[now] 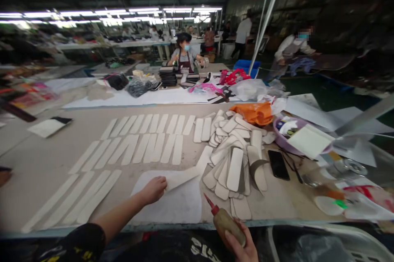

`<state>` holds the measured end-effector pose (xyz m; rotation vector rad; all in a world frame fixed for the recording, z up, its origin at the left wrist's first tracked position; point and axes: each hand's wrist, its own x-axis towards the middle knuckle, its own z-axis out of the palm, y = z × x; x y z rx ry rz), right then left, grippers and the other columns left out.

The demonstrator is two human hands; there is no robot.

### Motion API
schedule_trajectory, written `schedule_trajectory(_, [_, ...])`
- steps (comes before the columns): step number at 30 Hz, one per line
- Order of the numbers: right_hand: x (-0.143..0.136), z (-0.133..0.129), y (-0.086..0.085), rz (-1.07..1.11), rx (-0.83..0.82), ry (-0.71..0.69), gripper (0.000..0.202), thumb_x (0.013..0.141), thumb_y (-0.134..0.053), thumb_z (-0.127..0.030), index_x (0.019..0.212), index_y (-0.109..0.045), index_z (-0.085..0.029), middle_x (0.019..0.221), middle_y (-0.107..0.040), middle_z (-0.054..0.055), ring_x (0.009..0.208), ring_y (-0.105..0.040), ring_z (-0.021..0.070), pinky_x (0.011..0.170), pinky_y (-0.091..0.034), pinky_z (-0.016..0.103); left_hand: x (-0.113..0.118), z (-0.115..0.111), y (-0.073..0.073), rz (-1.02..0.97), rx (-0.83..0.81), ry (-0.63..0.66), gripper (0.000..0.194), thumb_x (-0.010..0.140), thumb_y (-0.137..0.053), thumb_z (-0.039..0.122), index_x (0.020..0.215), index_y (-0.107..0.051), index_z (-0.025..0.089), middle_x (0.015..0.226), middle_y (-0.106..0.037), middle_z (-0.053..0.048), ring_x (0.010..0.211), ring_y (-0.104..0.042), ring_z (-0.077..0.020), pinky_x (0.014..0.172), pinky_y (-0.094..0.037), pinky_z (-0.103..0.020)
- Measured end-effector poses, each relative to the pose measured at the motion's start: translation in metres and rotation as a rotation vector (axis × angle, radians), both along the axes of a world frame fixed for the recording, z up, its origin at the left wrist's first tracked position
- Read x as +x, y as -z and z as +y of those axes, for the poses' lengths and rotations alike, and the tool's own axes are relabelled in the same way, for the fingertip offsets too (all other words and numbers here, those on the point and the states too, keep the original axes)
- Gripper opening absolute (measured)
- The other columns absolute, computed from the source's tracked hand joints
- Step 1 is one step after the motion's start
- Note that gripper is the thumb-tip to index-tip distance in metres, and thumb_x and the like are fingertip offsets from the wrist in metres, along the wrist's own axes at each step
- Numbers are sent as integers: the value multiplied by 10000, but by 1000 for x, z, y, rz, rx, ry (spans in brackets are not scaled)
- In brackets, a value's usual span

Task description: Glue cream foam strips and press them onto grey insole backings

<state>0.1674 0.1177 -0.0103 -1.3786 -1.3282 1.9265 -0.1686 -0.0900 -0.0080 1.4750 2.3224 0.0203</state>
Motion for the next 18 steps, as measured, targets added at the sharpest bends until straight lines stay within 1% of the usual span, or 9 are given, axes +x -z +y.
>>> schedule_trajectory(2, [-22,-3,4,16,-6,-74,674,453,-787,-382,1052,-560,-173,1068,-646,109,997,-596,319,814,-512,351,-2,-34,6,-9,-13,-43,160,726,-458,95,809,-581,156,922,-545,-109,909,-493,-240,842,-386,-375])
schedule_trajectory(5, [-58,-10,3,-9,11,-208,670,478,-775,-386,1068,-548,-165,1076,-638,114,1001,-592,307,835,-498,359,-1,-67,22,-33,-4,-134,150,761,-445,98,799,-580,151,895,-548,-108,881,-496,-235,831,-391,-378])
schedule_trajectory(7, [-84,-16,0,-48,65,-311,641,511,-750,-399,1073,-548,-166,1055,-644,113,988,-597,302,836,-494,378,1,-81,33,-50,28,-211,165,784,-428,99,812,-584,148,888,-550,-103,882,-495,-227,832,-396,-367])
schedule_trajectory(10, [-122,-29,-3,-82,219,-451,577,535,-727,-397,1037,-565,-164,1039,-645,109,965,-602,293,874,-470,413,9,-97,46,-69,110,-342,201,803,-402,91,863,-583,153,961,-540,-86,949,-476,-206,871,-391,-333])
schedule_trajectory(12, [-144,-40,-1,-57,290,-536,553,543,-721,-379,1023,-564,-156,1052,-635,110,956,-602,286,890,-459,426,16,-109,51,-81,167,-429,241,822,-372,92,930,-574,165,1019,-519,-70,986,-463,-181,890,-389,-301])
schedule_trajectory(14, [-165,-51,4,-23,362,-621,545,556,-714,-367,1025,-560,-136,1065,-621,123,966,-592,287,889,-456,436,23,-122,55,-103,203,-491,256,839,-357,107,960,-571,176,1023,-510,-55,956,-475,-154,870,-404,-271])
schedule_trajectory(16, [-182,-62,9,0,449,-686,532,572,-706,-364,1021,-565,-116,1064,-612,135,986,-576,285,900,-445,439,29,-131,59,-130,220,-521,233,838,-376,124,924,-585,183,989,-514,-43,892,-491,-139,831,-419,-254])
schedule_trajectory(18, [-196,-71,13,13,496,-746,523,572,-711,-362,1013,-572,-119,1065,-607,133,997,-564,277,911,-438,437,32,-137,60,-143,238,-538,185,827,-418,150,866,-595,188,961,-523,-37,885,-491,-145,844,-410,-263])
